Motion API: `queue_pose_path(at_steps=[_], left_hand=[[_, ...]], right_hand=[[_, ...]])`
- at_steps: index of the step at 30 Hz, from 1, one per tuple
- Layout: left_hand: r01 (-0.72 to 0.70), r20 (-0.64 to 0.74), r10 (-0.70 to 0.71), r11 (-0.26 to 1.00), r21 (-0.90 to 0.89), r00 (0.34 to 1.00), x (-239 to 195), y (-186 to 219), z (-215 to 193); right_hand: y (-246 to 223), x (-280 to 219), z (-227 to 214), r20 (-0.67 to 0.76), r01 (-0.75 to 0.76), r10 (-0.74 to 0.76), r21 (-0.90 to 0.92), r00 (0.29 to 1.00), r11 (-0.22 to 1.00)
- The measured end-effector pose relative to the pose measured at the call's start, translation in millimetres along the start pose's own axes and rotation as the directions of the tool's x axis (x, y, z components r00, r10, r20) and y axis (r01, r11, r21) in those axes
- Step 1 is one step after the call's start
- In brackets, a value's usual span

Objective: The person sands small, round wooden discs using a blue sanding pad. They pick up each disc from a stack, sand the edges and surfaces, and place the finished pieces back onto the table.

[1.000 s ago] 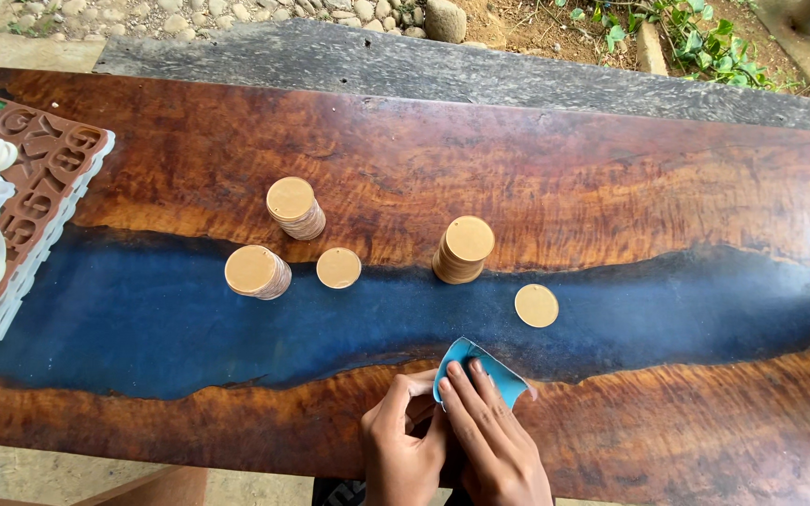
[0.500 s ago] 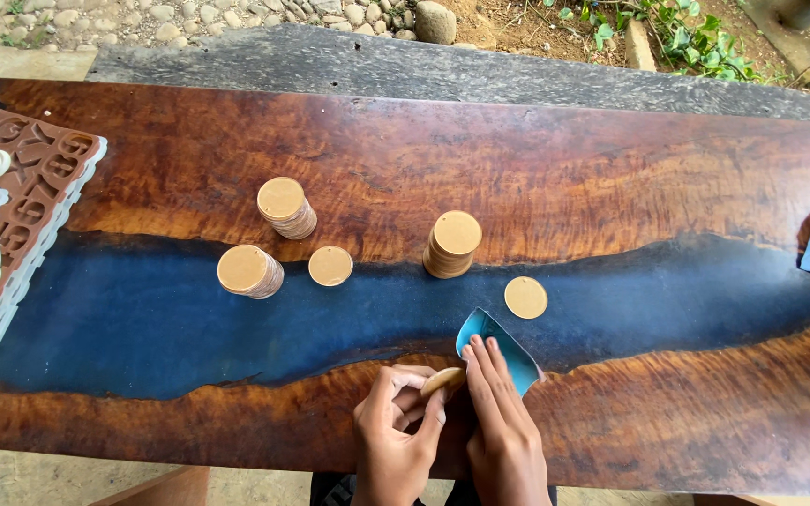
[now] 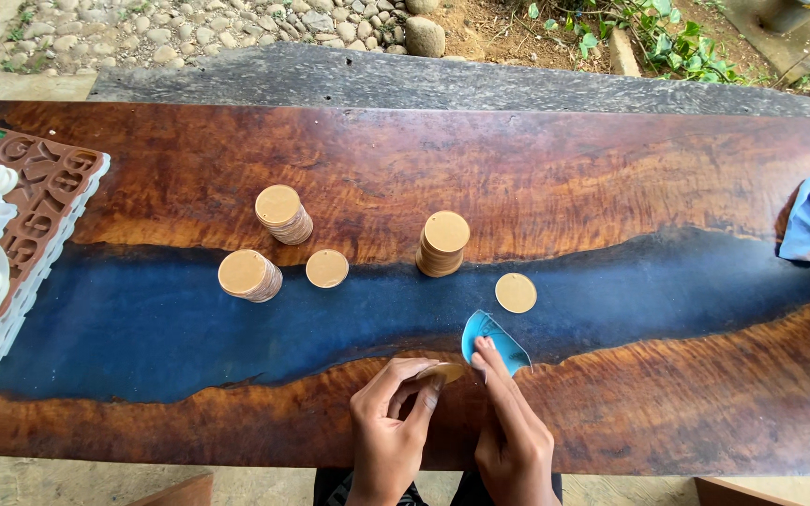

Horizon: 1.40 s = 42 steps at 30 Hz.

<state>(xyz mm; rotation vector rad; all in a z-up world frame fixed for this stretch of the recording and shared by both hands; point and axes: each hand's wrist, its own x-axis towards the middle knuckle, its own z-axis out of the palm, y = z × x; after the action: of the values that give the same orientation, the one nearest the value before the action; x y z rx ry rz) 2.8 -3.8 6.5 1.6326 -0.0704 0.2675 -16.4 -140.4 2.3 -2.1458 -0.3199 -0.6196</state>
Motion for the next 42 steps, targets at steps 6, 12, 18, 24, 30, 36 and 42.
queue_pose_path(at_steps=[6,12,18,24,30,36,42], left_hand=[[-0.049,0.022,0.048,0.998,0.028,0.999,1,8,-1],[-0.031,0.096,0.032,0.999,-0.011,0.995,3,11,-2],[0.02,-0.018,-0.02,1.0,-0.015,1.0,-2,1,-1],[0.099,-0.086,-0.123,0.966,-0.241,0.989,-7,-14,2],[0.041,-0.059,-0.054,0.98,-0.192,0.997,-5,-9,-1],[0.068,-0.068,-0.077,0.989,-0.128,0.995,-4,-13,-2],[-0.062,-0.133,0.079,0.99,0.124,0.988,-7,-7,-2]], right_hand=[[6,-7,1,0.075,0.177,-0.182,0.061,0.98,0.982],[9,-1,0,0.113,0.13,-0.128,-0.012,0.985,0.991],[-2,-14,7,0.317,0.092,-0.085,-0.005,0.945,0.996],[-23,-9,14,0.326,0.082,-0.056,-0.068,0.944,0.994],[15,-6,29,0.223,-0.023,0.056,-0.145,0.973,0.989],[-7,-5,15,0.283,0.087,-0.094,0.037,0.955,0.995],[-22,-4,14,0.355,0.274,-0.23,-0.079,0.906,0.958]])
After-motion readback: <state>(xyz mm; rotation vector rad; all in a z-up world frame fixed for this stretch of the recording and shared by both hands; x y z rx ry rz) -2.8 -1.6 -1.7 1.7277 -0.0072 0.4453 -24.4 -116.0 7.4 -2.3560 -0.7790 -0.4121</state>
